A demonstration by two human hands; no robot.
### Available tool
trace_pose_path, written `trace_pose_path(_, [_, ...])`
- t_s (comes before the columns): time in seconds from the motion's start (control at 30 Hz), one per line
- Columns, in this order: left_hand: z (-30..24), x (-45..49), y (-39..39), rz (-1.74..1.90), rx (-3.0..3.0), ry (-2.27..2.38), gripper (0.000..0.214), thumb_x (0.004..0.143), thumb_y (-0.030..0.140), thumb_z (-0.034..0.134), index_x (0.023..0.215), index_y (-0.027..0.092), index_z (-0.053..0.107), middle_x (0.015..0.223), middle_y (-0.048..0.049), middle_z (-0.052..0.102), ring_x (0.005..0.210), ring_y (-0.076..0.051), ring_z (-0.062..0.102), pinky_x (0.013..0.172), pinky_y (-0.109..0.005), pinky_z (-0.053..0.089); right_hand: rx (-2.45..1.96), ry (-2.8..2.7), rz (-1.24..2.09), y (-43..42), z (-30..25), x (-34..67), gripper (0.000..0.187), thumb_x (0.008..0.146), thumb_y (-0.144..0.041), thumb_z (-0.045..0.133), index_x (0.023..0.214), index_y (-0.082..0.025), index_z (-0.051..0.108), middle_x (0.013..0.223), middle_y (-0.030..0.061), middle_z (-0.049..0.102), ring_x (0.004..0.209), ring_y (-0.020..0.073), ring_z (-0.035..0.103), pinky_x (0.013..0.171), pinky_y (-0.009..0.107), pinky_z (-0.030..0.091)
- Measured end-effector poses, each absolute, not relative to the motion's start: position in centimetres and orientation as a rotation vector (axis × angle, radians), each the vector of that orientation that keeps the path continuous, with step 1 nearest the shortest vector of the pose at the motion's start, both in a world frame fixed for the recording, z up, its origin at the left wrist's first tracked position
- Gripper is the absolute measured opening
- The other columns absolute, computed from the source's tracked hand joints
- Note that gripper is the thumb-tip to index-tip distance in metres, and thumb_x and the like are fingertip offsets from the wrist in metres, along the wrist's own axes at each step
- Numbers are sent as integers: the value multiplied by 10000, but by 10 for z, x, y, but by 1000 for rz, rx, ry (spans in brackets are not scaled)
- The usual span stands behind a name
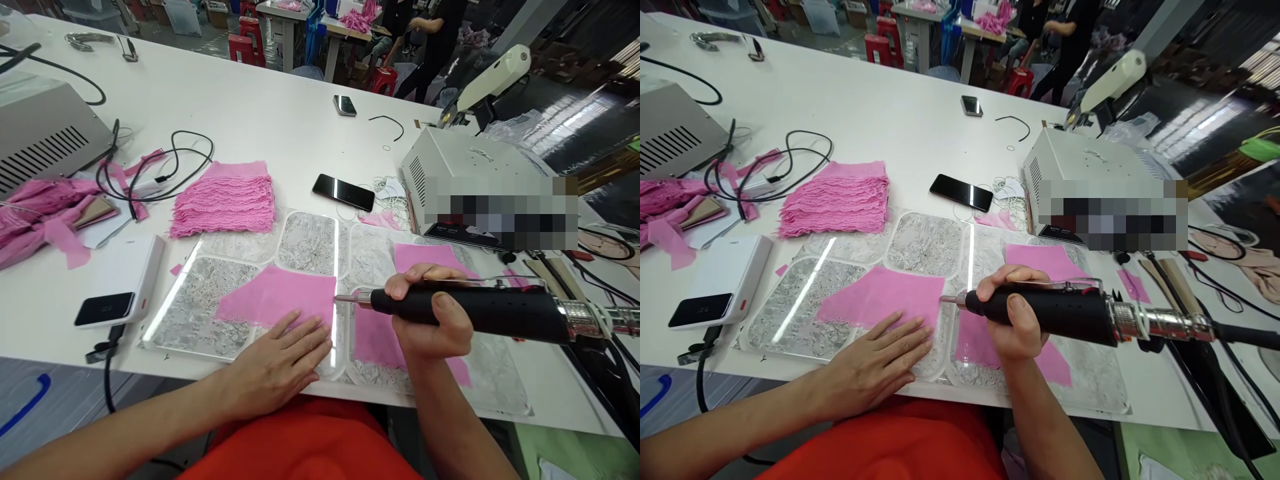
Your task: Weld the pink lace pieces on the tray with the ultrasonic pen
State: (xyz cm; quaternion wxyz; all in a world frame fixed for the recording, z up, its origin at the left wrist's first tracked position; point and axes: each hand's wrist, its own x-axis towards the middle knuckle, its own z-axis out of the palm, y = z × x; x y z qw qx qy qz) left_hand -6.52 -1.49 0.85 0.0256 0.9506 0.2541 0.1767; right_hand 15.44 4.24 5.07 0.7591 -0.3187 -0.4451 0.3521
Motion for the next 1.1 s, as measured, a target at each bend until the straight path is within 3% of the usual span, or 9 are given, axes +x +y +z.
trace_pose_path(0.53, [8,-66,-18,585,2959,790,362,984,270,430,1297,130,545,1395,-56,535,1341,-229,437,1208,-435,168,-653,-971,853,37,57,158,119,693,-204,560,785,-177,630,717,-7,590,485,113,560,453,286,473])
trace_pose_path(1.1, [5,-66,-21,597,2940,817,387,966,300,477,1310,134,535,1394,-69,535,1338,-230,440,1194,-438,228,-631,-1057,990,21,55,159,101,746,-227,596,829,-175,619,746,-4,581,530,110,567,505,302,495])
